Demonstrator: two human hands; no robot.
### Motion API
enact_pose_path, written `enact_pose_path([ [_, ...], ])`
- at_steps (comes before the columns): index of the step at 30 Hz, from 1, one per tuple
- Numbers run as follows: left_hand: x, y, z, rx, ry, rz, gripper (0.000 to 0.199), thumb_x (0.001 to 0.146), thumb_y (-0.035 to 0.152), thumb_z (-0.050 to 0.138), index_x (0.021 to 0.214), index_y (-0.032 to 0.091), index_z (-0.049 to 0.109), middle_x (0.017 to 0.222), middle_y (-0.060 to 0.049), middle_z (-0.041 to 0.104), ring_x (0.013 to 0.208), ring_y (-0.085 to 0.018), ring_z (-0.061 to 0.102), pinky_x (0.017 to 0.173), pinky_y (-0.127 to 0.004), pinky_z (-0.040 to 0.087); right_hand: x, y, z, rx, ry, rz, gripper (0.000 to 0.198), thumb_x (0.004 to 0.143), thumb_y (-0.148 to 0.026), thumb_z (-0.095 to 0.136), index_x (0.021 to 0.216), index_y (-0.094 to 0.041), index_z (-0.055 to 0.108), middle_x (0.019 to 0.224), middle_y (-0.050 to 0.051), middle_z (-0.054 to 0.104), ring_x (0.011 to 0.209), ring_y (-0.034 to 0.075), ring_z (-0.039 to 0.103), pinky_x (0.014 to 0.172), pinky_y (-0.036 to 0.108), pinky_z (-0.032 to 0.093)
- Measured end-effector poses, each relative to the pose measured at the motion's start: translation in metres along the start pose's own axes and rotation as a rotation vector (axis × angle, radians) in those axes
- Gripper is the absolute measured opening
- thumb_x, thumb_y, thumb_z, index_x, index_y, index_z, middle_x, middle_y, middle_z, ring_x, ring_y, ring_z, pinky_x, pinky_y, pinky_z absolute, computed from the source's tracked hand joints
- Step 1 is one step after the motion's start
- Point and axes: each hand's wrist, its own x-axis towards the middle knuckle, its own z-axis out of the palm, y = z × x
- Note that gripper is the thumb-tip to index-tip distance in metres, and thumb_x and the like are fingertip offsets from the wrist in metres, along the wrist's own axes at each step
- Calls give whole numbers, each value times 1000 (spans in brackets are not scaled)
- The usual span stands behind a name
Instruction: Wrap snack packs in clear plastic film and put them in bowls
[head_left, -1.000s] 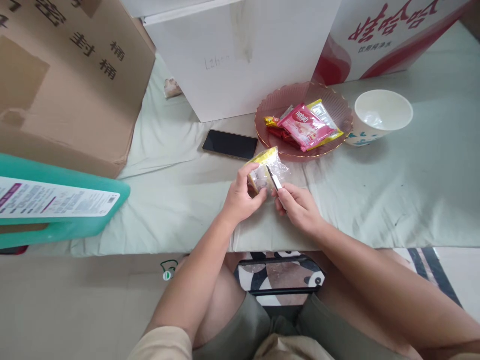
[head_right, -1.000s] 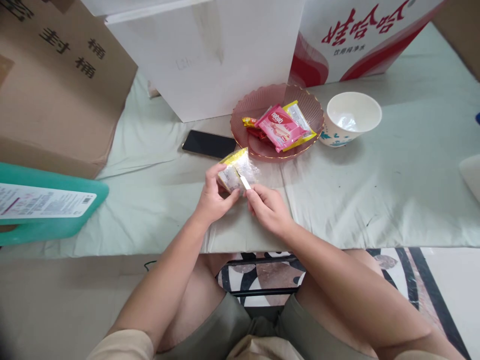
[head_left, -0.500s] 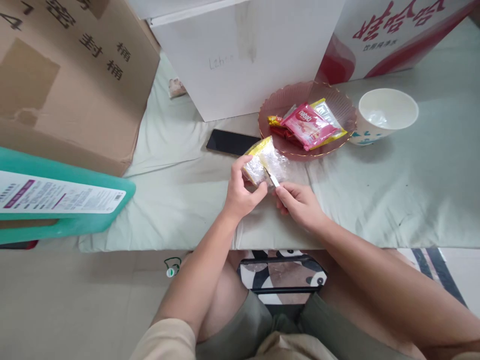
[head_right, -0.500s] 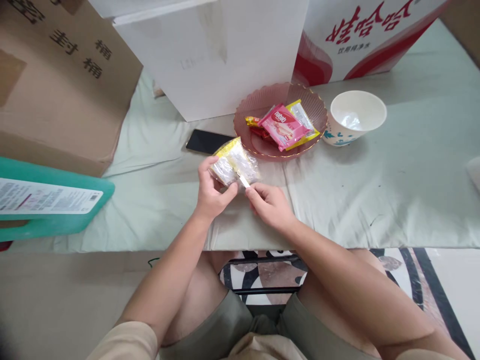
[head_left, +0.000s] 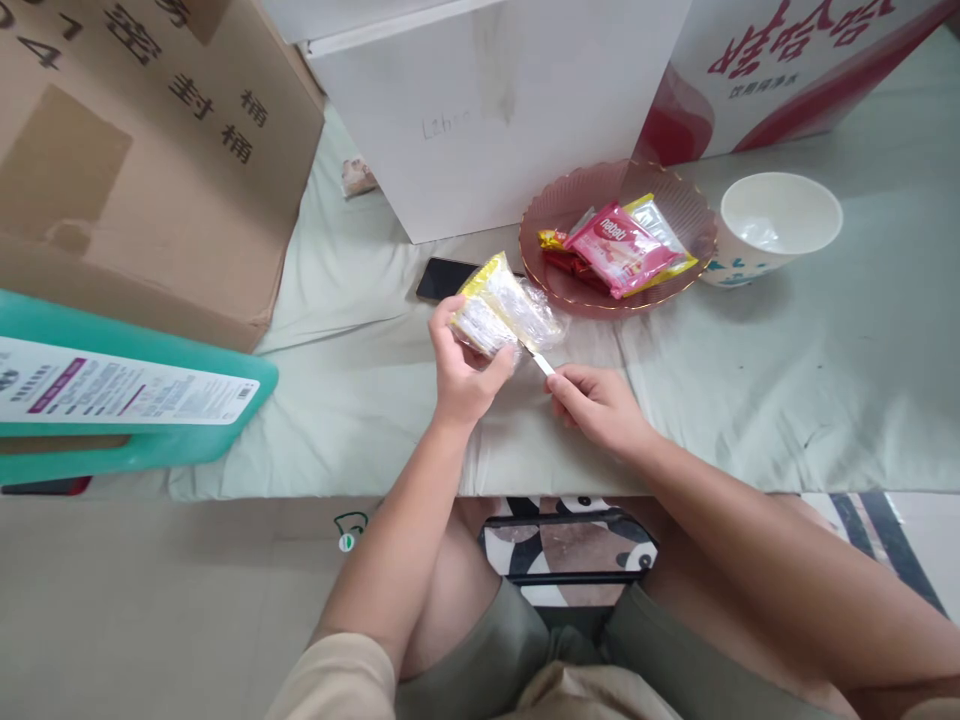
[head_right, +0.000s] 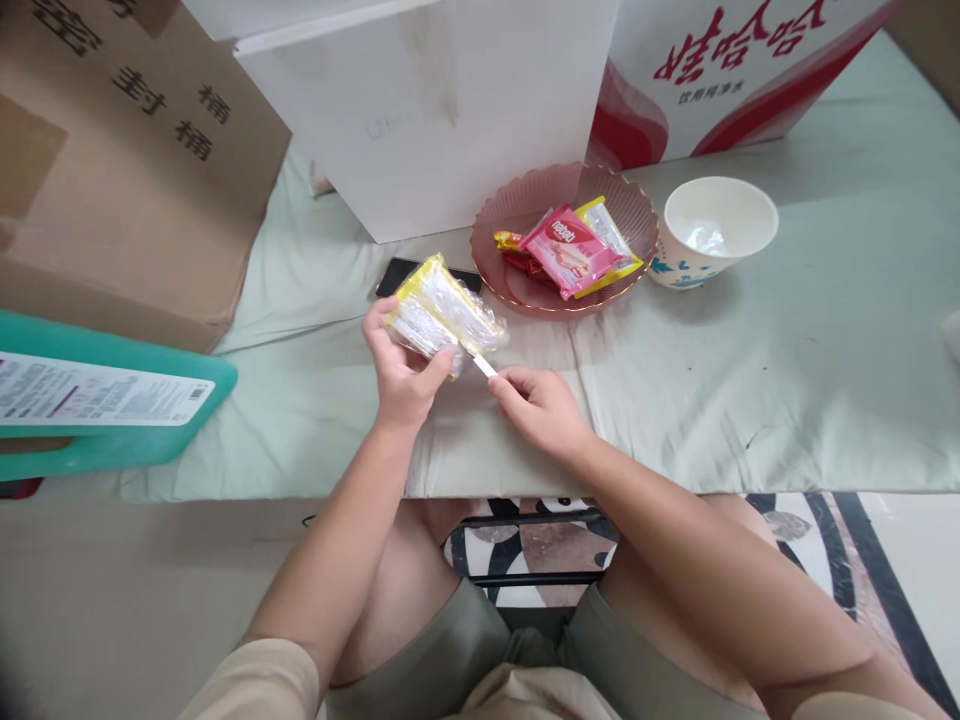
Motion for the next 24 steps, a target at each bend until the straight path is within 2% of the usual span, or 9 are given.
enact_pose_path([
  [5,5,0,-8,-31,48,8,94,66,60,84,141,36,33,126,-8,56,112,-24,59,96,-39,50,0,-1,0,-55,-9,-6,41,92,-51,48,66,-21,56,55,-1,55,54,14,50,56,28,37],
  [10,11,0,-18,-83,135,-64,94,69,63,81,144,44,28,139,-6,54,116,-23,60,88,-33,54,-2,0,-1,-161,-29,-32,39,94,-47,47,66,-22,55,56,-1,54,55,14,48,55,29,33],
  [14,11,0,-24,-128,157,-79,92,70,64,80,144,48,27,145,-4,50,120,-23,59,87,-32,54,-4,6,-11,-419,59,-153,34,94,-44,49,74,-21,63,68,2,60,62,16,51,58,30,33],
  [17,7,-2,-22,-152,82,-81,103,63,60,87,144,47,25,142,-5,50,120,-23,59,90,-34,54,-4,16,-26,-686,190,-212,31,94,-43,52,80,-21,69,84,8,64,73,21,56,59,33,31],
  [20,-1,-3,-14,-162,-47,-98,113,55,55,94,144,45,24,141,-7,49,120,-24,58,93,-35,54,-2,25,-42,-836,256,-206,29,94,-40,52,86,-20,72,87,12,64,79,26,59,63,37,37],
  [22,-6,-3,-6,-169,-122,-133,112,55,52,95,143,44,25,140,-7,48,118,-24,60,93,-36,54,-1,29,-48,-838,317,-221,26,92,-36,54,98,-19,72,93,14,65,86,30,60,72,42,43],
  [24,-11,-4,2,-175,-159,-161,106,57,49,94,140,41,27,136,-7,50,112,-22,62,92,-35,54,-1,30,-50,-729,372,-266,33,87,-34,59,116,-19,67,104,15,66,93,32,61,81,46,47],
])
